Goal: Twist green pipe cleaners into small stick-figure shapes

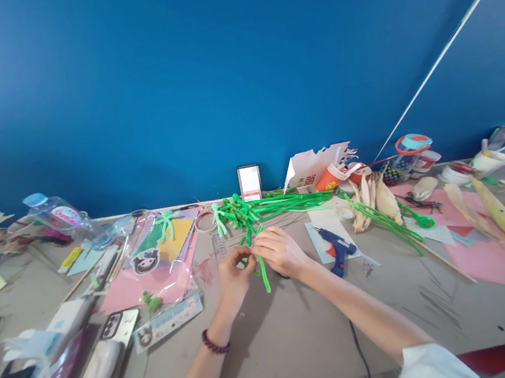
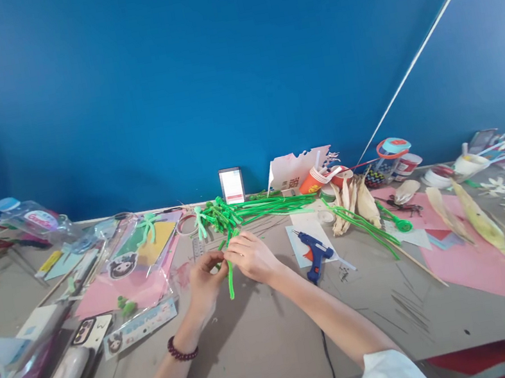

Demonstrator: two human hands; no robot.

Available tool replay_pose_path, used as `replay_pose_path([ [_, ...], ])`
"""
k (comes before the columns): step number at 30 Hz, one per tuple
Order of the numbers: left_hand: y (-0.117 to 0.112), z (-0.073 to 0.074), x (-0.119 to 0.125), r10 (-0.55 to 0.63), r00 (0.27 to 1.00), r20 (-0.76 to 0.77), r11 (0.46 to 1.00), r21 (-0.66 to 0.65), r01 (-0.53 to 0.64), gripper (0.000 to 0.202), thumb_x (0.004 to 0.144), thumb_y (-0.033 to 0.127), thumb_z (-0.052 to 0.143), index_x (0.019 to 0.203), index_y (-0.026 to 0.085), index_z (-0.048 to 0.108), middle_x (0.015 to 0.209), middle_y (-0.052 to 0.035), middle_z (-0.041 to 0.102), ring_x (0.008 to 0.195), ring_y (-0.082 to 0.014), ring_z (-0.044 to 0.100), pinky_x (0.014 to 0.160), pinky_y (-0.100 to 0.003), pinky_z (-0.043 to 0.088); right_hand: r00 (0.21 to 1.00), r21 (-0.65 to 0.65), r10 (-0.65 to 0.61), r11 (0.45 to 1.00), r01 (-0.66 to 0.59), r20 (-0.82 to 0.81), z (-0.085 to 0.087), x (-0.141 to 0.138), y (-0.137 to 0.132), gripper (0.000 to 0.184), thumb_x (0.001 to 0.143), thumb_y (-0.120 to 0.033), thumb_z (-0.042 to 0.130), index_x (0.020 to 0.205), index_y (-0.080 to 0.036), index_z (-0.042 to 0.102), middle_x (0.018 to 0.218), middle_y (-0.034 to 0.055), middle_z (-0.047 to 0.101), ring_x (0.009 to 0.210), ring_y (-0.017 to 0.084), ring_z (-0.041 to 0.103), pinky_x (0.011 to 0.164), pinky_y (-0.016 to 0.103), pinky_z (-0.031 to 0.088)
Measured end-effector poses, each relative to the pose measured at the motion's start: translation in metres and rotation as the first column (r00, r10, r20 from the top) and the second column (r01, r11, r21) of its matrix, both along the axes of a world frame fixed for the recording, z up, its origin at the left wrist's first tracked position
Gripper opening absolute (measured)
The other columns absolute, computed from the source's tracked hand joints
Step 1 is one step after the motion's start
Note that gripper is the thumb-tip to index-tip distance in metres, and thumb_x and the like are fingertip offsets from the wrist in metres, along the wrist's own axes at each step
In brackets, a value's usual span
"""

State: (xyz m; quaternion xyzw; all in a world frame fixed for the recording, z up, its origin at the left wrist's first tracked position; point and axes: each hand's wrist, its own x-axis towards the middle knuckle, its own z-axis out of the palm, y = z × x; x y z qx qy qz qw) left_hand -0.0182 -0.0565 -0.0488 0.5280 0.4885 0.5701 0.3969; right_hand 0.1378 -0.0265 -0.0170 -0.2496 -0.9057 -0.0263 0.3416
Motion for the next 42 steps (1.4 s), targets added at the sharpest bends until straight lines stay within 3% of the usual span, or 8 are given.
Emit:
replay_pose_path([
  [6,0.000,0.006,-0.003,0.005,0.996,-0.086,0.998,0.065,0.001,0.010,0.062,0.014,0.068,0.069,0.020,0.069,0.075,-0.0032,0.066,0.072,-0.0178,0.058,0.069,-0.028,0.043,0.985,-0.212,-0.107,0.974,0.077,-0.134,-0.005,-0.002,0.001,0.019,0.084,-0.014,0.049,0.084,-0.020,0.067,0.080,0.0055,0.069,0.080,0.018,0.058,0.076,0.033,0.040],
  [11,0.001,0.014,-0.006,-0.045,0.995,-0.087,0.995,0.085,0.052,0.012,0.061,0.013,0.069,0.070,0.022,0.070,0.081,-0.0052,0.068,0.082,-0.0206,0.060,0.080,-0.031,0.043,0.938,-0.515,-0.217,0.856,0.049,-0.271,0.000,-0.005,-0.001,0.013,0.079,-0.021,0.057,0.074,-0.020,0.068,0.072,0.0034,0.069,0.066,0.016,0.060,0.063,0.025,0.043],
  [17,0.001,0.017,-0.007,-0.104,0.989,-0.103,0.988,0.105,0.115,0.010,0.063,0.015,0.069,0.067,0.023,0.070,0.080,-0.0057,0.068,0.081,-0.0209,0.061,0.080,-0.032,0.044,0.825,-0.871,-0.459,0.486,-0.077,-0.329,0.000,-0.002,0.003,0.017,0.067,-0.033,0.068,0.065,-0.016,0.068,0.064,0.0020,0.066,0.060,0.015,0.059,0.058,0.025,0.043],
  [20,0.001,0.018,-0.007,-0.118,0.972,-0.201,0.978,0.146,0.149,0.009,0.066,0.016,0.067,0.069,0.023,0.070,0.080,-0.0056,0.069,0.079,-0.0209,0.062,0.079,-0.033,0.045,0.789,-0.936,-0.509,0.262,-0.237,-0.343,-0.003,-0.001,0.007,0.021,0.059,-0.033,0.072,0.064,-0.014,0.067,0.060,0.0009,0.064,0.057,0.013,0.058,0.057,0.024,0.043],
  [22,0.000,0.019,-0.007,-0.119,0.959,-0.258,0.970,0.174,0.167,0.009,0.069,0.016,0.064,0.071,0.023,0.070,0.080,-0.0055,0.069,0.080,-0.0210,0.062,0.079,-0.034,0.046,0.773,-0.935,-0.526,0.190,-0.301,-0.356,-0.004,0.000,0.009,0.022,0.057,-0.033,0.074,0.064,-0.013,0.066,0.058,0.0002,0.064,0.055,0.012,0.058,0.056,0.024,0.043],
  [28,-0.001,0.017,-0.006,-0.098,0.958,-0.271,0.975,0.167,0.147,0.009,0.070,0.016,0.063,0.072,0.022,0.069,0.081,-0.0051,0.068,0.081,-0.0202,0.062,0.078,-0.031,0.046,0.756,-0.930,-0.546,0.151,-0.335,-0.360,-0.001,-0.001,0.008,0.022,0.055,-0.030,0.074,0.063,-0.013,0.062,0.057,-0.0001,0.063,0.054,0.012,0.058,0.057,0.024,0.044],
  [35,0.001,0.008,-0.007,-0.075,0.929,-0.362,0.977,0.161,0.142,0.008,0.076,0.020,0.058,0.079,0.019,0.066,0.083,-0.0047,0.068,0.079,-0.0175,0.062,0.073,-0.029,0.048,0.824,-0.923,-0.443,0.312,-0.227,-0.352,-0.004,0.002,0.010,0.023,0.061,-0.034,0.070,0.068,-0.014,0.063,0.064,0.0012,0.065,0.062,0.015,0.060,0.058,0.024,0.044],
  [42,0.002,0.005,-0.010,-0.060,0.891,-0.450,0.961,0.215,0.173,0.010,0.079,0.025,0.057,0.083,0.020,0.065,0.087,-0.0057,0.068,0.082,-0.0179,0.063,0.075,-0.030,0.049,0.832,-0.926,-0.446,0.326,-0.192,-0.330,-0.004,0.003,0.010,0.019,0.064,-0.033,0.067,0.068,-0.015,0.061,0.064,0.0010,0.063,0.062,0.015,0.060,0.058,0.024,0.044],
])
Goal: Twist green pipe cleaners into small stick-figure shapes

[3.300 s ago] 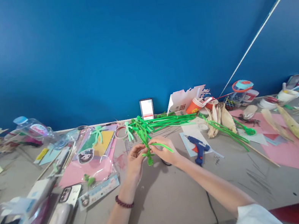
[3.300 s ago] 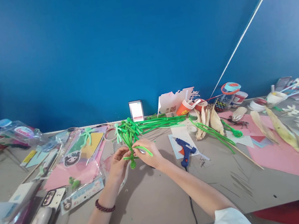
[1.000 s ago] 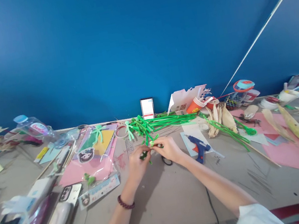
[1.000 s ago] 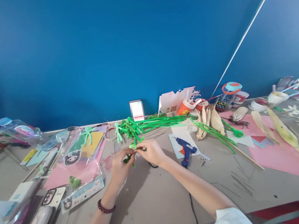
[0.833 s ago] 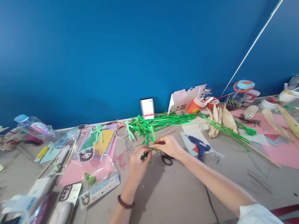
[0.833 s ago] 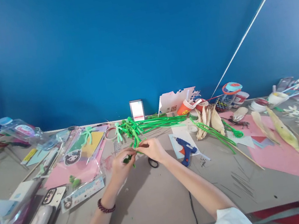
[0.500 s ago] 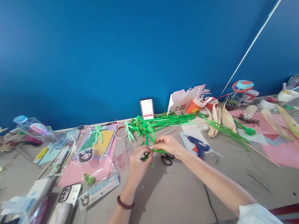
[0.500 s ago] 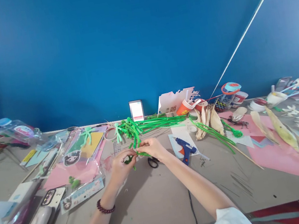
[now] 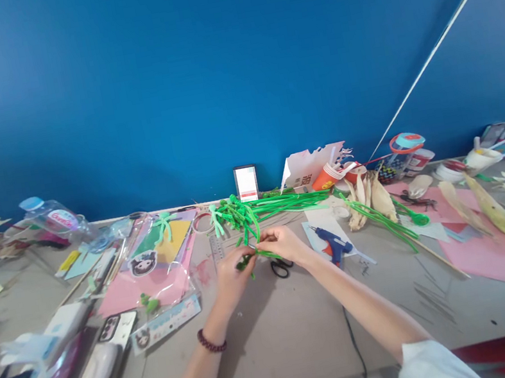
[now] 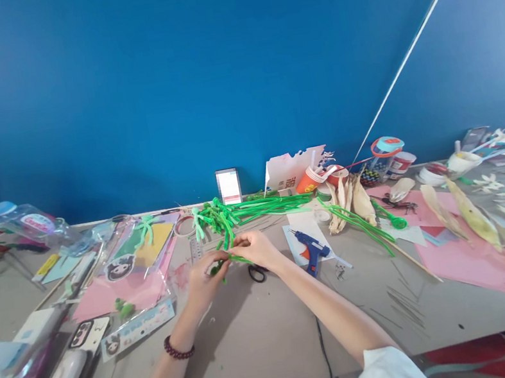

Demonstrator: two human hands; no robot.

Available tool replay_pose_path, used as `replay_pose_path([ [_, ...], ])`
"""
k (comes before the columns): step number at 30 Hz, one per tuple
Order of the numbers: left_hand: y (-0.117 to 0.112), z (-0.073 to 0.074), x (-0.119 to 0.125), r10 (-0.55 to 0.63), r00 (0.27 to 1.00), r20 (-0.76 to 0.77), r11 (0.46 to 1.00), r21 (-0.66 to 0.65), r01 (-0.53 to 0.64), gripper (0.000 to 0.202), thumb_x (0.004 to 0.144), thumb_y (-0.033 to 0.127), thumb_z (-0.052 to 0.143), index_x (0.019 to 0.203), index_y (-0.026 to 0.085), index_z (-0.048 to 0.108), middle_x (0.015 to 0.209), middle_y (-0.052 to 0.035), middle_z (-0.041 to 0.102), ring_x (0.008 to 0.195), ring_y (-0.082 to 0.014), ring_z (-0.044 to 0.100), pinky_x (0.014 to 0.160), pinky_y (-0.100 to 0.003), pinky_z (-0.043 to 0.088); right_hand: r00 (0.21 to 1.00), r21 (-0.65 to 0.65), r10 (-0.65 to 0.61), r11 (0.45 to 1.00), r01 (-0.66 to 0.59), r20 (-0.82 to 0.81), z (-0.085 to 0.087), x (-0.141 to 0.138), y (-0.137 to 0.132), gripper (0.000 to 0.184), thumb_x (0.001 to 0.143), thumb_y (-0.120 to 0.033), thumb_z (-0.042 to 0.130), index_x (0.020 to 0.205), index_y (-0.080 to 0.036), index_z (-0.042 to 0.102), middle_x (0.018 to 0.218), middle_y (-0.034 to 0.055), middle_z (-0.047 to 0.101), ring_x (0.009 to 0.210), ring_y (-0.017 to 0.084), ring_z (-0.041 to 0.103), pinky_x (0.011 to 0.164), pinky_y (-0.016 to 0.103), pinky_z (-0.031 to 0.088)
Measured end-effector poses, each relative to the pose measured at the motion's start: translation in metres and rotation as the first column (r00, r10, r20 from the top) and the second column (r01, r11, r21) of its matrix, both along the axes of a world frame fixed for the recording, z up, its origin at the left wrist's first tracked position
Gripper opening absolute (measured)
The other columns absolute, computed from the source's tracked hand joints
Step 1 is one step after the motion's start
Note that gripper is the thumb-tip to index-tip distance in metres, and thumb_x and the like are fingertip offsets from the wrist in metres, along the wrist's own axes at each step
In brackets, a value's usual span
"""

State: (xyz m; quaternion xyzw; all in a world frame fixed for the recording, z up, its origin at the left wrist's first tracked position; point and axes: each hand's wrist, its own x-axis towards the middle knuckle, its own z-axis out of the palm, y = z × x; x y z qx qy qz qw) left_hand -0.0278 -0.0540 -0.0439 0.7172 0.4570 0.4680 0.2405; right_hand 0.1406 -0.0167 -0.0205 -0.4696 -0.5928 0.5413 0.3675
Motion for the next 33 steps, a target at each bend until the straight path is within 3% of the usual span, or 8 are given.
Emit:
replay_pose_path([
  [5,0.000,0.000,0.002,0.032,0.992,0.122,0.995,-0.101,-0.020,0.010,0.076,0.027,0.061,0.077,0.019,0.067,0.083,-0.0059,0.068,0.080,-0.0185,0.063,0.074,-0.030,0.048,0.998,-0.057,0.030,0.998,-0.034,-0.064,0.007,0.000,-0.001,0.021,0.067,-0.032,0.065,0.076,-0.016,0.055,0.062,-0.0010,0.062,0.061,0.014,0.060,0.057,0.024,0.043],
  [8,0.002,-0.001,0.003,0.086,0.945,0.316,0.960,-0.281,0.006,0.014,0.069,0.030,0.067,0.074,0.017,0.066,0.077,-0.0062,0.068,0.072,-0.0177,0.062,0.062,-0.027,0.047,0.997,0.107,0.038,0.994,-0.030,-0.069,0.012,0.004,-0.001,0.022,0.072,-0.031,0.062,0.086,-0.018,0.052,0.068,-0.0022,0.060,0.066,0.014,0.060,0.062,0.025,0.045],
  [12,0.003,0.000,0.003,0.183,0.838,0.514,0.858,-0.500,0.120,0.024,0.062,0.034,0.074,0.074,0.015,0.065,0.065,-0.0042,0.067,0.052,-0.0115,0.055,0.044,-0.020,0.035,0.994,0.314,0.100,0.946,-0.083,-0.039,0.019,0.010,-0.001,0.016,0.082,-0.026,0.048,0.091,-0.018,0.058,0.083,0.0024,0.061,0.077,0.014,0.057,0.067,0.025,0.044],
  [17,0.002,0.005,0.003,0.195,0.771,0.606,0.798,-0.555,0.235,0.025,0.059,0.033,0.076,0.071,0.015,0.065,0.061,-0.0021,0.065,0.044,-0.0074,0.047,0.039,-0.019,0.029,0.921,0.251,0.327,0.929,-0.272,-0.212,0.025,0.016,0.000,0.029,0.083,-0.020,0.038,0.098,-0.017,0.063,0.096,0.0067,0.061,0.084,0.016,0.055,0.065,0.025,0.047],
  [20,0.003,0.006,0.003,0.219,0.733,0.644,0.760,-0.584,0.285,0.024,0.057,0.032,0.077,0.067,0.015,0.064,0.059,-0.0014,0.064,0.045,-0.0081,0.049,0.038,-0.019,0.027,0.860,0.223,0.401,0.912,-0.344,-0.316,0.026,0.017,0.000,0.033,0.086,-0.024,0.035,0.103,-0.017,0.062,0.104,0.0085,0.061,0.082,0.016,0.057,0.070,0.029,0.049],
  [25,0.004,0.001,0.001,0.226,0.681,0.696,0.734,-0.582,0.351,0.021,0.058,0.029,0.077,0.066,0.015,0.064,0.061,-0.0028,0.065,0.054,-0.0111,0.056,0.040,-0.019,0.029,0.936,0.286,0.353,0.897,-0.337,-0.003,0.026,0.014,-0.003,0.028,0.081,-0.027,0.054,0.106,-0.018,0.062,0.099,0.0065,0.064,0.081,0.016,0.059,0.074,0.029,0.047],
  [30,0.005,-0.005,0.002,0.180,0.686,0.705,0.714,-0.573,0.402,0.020,0.061,0.030,0.076,0.069,0.015,0.066,0.064,-0.0032,0.066,0.058,-0.0119,0.058,0.047,-0.020,0.035,0.936,0.479,0.237,0.810,-0.338,0.259,0.024,0.010,-0.006,0.018,0.083,-0.019,0.053,0.094,-0.019,0.067,0.101,0.0065,0.065,0.092,0.017,0.059,0.081,0.029,0.046],
  [33,0.006,-0.007,0.002,0.178,0.687,0.705,0.730,-0.563,0.388,0.022,0.065,0.034,0.073,0.072,0.014,0.068,0.068,-0.0045,0.067,0.064,-0.0132,0.060,0.056,-0.022,0.040,0.920,0.510,0.190,0.784,-0.353,0.344,0.023,0.010,-0.006,0.017,0.084,-0.016,0.052,0.089,-0.018,0.068,0.100,0.0068,0.064,0.092,0.016,0.059,0.082,0.028,0.045],
])
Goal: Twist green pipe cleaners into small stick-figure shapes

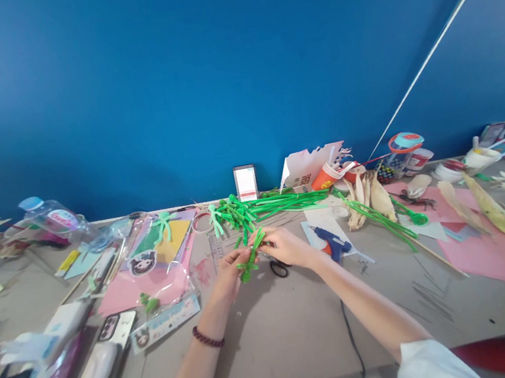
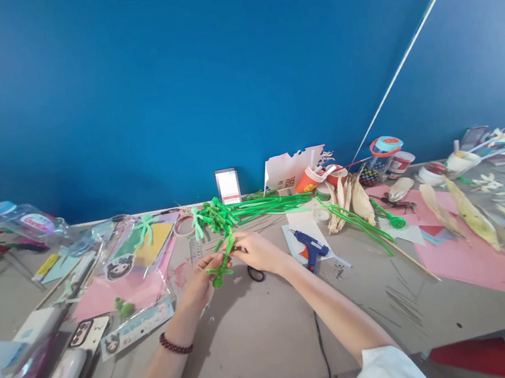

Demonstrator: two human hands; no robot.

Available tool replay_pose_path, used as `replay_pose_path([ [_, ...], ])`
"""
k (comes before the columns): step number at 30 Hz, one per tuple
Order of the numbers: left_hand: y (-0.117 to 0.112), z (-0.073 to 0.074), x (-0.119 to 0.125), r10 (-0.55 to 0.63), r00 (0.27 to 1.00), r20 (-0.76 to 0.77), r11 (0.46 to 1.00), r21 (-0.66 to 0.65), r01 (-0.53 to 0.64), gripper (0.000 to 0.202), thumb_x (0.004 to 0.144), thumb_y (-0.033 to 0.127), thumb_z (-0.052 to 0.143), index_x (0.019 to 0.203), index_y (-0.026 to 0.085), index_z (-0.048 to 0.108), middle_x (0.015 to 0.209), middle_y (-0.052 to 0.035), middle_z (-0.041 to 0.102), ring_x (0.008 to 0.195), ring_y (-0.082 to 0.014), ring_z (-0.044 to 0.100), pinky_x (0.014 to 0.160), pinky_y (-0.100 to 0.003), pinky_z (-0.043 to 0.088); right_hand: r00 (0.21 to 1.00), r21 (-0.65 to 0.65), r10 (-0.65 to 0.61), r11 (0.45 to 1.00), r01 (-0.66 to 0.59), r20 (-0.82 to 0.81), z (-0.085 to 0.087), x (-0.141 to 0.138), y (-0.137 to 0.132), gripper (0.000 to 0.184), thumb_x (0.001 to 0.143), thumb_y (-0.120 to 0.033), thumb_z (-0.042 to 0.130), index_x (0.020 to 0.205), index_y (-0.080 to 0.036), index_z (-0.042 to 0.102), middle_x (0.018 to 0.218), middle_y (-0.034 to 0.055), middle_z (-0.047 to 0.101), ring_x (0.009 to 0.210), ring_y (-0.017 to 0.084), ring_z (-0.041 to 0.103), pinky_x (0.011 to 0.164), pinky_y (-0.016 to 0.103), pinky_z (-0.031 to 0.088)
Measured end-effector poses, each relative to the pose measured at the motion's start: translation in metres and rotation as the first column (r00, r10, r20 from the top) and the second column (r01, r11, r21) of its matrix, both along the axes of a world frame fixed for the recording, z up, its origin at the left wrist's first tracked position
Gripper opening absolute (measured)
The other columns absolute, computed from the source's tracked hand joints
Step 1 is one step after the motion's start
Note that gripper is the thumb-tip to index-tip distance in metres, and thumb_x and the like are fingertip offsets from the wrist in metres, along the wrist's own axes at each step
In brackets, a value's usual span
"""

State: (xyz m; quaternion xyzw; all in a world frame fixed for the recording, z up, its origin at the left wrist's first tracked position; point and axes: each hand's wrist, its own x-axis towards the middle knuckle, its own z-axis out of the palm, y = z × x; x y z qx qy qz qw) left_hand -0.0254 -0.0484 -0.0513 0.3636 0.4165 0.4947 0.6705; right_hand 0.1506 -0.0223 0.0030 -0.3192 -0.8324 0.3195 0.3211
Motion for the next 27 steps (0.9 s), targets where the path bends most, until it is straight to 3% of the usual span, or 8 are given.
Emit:
replay_pose_path([
  [9,0.000,-0.001,-0.003,-0.056,0.996,-0.063,0.998,-0.001,0.056,0.026,0.065,0.038,0.073,0.071,0.014,0.067,0.065,-0.0058,0.066,0.060,-0.0143,0.057,0.052,-0.023,0.035,0.985,0.095,-0.056,0.995,0.041,0.161,0.003,0.001,-0.002,0.017,0.084,-0.016,0.053,0.089,-0.019,0.069,0.098,0.0058,0.065,0.096,0.017,0.059,0.084,0.027,0.044],
  [27,-0.003,0.011,-0.002,-0.087,0.996,-0.026,0.996,-0.028,0.086,0.028,0.059,0.039,0.077,0.066,0.014,0.066,0.063,-0.0049,0.065,0.059,-0.0130,0.057,0.046,-0.020,0.033,0.986,0.076,-0.027,0.997,0.015,0.163,0.010,0.000,-0.008,0.016,0.085,-0.015,0.051,0.086,-0.017,0.066,0.091,0.0057,0.064,0.088,0.017,0.059,0.077,0.024,0.042],
])
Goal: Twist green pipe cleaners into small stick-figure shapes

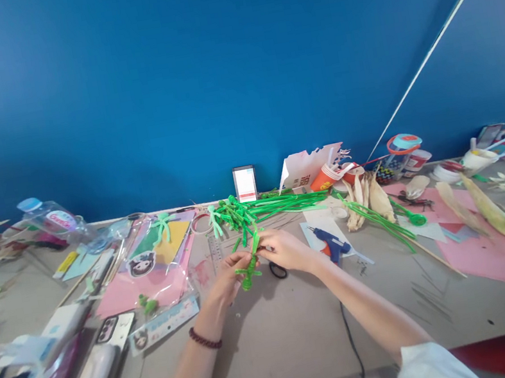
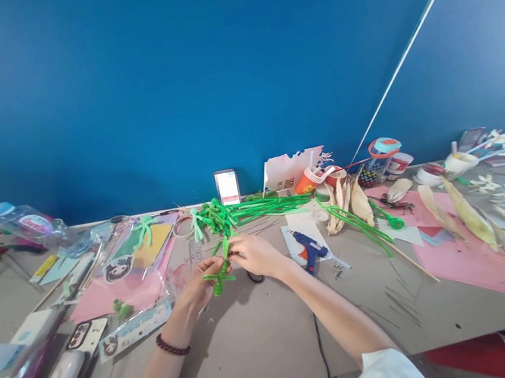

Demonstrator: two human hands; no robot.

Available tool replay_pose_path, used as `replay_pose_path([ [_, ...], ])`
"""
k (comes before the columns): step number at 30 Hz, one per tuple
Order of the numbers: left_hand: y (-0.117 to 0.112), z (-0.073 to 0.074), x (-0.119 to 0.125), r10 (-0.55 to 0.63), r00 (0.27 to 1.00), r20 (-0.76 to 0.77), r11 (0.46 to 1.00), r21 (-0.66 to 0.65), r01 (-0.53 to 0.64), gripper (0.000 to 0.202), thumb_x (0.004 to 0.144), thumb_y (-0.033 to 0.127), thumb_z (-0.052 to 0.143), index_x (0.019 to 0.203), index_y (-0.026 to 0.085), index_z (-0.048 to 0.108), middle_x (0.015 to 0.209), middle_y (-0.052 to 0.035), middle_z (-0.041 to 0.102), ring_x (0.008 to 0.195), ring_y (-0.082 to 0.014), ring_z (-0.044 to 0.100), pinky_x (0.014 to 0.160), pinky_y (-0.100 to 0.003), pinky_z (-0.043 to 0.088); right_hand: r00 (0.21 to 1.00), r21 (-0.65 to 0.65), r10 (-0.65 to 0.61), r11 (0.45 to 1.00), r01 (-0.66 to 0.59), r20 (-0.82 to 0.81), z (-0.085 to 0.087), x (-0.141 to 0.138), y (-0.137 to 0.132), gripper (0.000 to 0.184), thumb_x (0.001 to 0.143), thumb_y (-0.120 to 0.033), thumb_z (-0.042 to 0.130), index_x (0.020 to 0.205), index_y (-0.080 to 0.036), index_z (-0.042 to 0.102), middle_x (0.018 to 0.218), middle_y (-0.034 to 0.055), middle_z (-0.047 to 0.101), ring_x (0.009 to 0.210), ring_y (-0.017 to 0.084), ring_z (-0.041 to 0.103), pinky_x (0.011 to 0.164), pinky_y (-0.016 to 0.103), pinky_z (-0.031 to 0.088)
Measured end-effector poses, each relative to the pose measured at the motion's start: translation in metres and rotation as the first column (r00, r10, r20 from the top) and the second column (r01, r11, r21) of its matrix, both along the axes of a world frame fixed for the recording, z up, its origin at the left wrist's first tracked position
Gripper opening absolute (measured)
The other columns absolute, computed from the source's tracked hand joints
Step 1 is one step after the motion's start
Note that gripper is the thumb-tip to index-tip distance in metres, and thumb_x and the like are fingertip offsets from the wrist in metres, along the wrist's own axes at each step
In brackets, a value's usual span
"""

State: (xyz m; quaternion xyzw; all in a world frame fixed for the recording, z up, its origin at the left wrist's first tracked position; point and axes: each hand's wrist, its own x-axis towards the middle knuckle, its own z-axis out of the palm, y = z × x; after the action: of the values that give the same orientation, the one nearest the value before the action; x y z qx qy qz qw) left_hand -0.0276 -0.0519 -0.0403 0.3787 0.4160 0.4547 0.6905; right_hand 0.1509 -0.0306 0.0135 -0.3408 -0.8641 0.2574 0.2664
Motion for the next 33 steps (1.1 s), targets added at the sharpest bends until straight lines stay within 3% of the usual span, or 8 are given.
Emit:
replay_pose_path([
  [5,-0.0012,-0.0014,0.0009,0.026,0.999,-0.046,0.998,0.052,-0.023,0.028,0.062,0.040,0.074,0.066,0.014,0.065,0.061,-0.0041,0.064,0.050,-0.0089,0.050,0.041,-0.018,0.028,1.000,0.005,-0.010,1.000,0.010,0.011,0.0042,-0.0007,-0.0013,0.015,0.084,-0.013,0.051,0.081,-0.017,0.066,0.088,0.0048,0.065,0.085,0.016,0.059,0.075,0.024,0.041],
  [12,-0.0031,-0.0010,0.0033,0.081,0.986,-0.143,0.985,0.163,-0.057,0.029,0.065,0.041,0.072,0.071,0.014,0.064,0.063,-0.0040,0.064,0.056,-0.0123,0.054,0.050,-0.022,0.038,0.993,0.071,-0.065,0.996,0.058,0.102,0.0006,-0.0009,-0.0009,0.016,0.084,-0.015,0.052,0.082,-0.018,0.067,0.086,0.0042,0.066,0.081,0.015,0.060,0.070,0.023,0.040],
  [22,0.0002,-0.0022,0.0011,0.082,0.985,-0.150,0.992,0.110,-0.066,0.025,0.063,0.038,0.074,0.070,0.015,0.068,0.065,-0.0041,0.065,0.057,-0.0126,0.054,0.052,-0.022,0.038,0.950,0.139,-0.189,0.978,0.158,0.248,-0.0001,-0.0021,-0.0016,0.015,0.087,-0.023,0.051,0.091,-0.022,0.065,0.106,0.0036,0.065,0.092,0.017,0.060,0.071,0.024,0.041],
  [29,0.0016,-0.0068,0.0033,0.003,0.999,-0.040,1.000,0.011,-0.002,0.025,0.058,0.034,0.078,0.069,0.016,0.065,0.065,-0.0022,0.065,0.064,-0.0157,0.061,0.058,-0.024,0.043,0.941,0.273,-0.133,0.961,0.046,0.310,-0.0020,-0.0011,0.0017,0.016,0.087,-0.023,0.051,0.081,-0.017,0.065,0.093,0.0064,0.065,0.092,0.020,0.050,0.077,0.029,0.041],
  [33,0.0017,-0.0076,0.0035,-0.052,0.998,-0.039,0.999,0.006,0.053,0.023,0.058,0.032,0.078,0.067,0.015,0.066,0.062,-0.0011,0.063,0.063,-0.0147,0.061,0.058,-0.023,0.042,0.945,0.324,-0.083,0.946,-0.025,0.317,-0.0034,0.0010,0.0039,0.014,0.086,-0.020,0.052,0.079,-0.016,0.064,0.100,0.0071,0.063,0.100,0.021,0.046,0.088,0.034,0.037],
])
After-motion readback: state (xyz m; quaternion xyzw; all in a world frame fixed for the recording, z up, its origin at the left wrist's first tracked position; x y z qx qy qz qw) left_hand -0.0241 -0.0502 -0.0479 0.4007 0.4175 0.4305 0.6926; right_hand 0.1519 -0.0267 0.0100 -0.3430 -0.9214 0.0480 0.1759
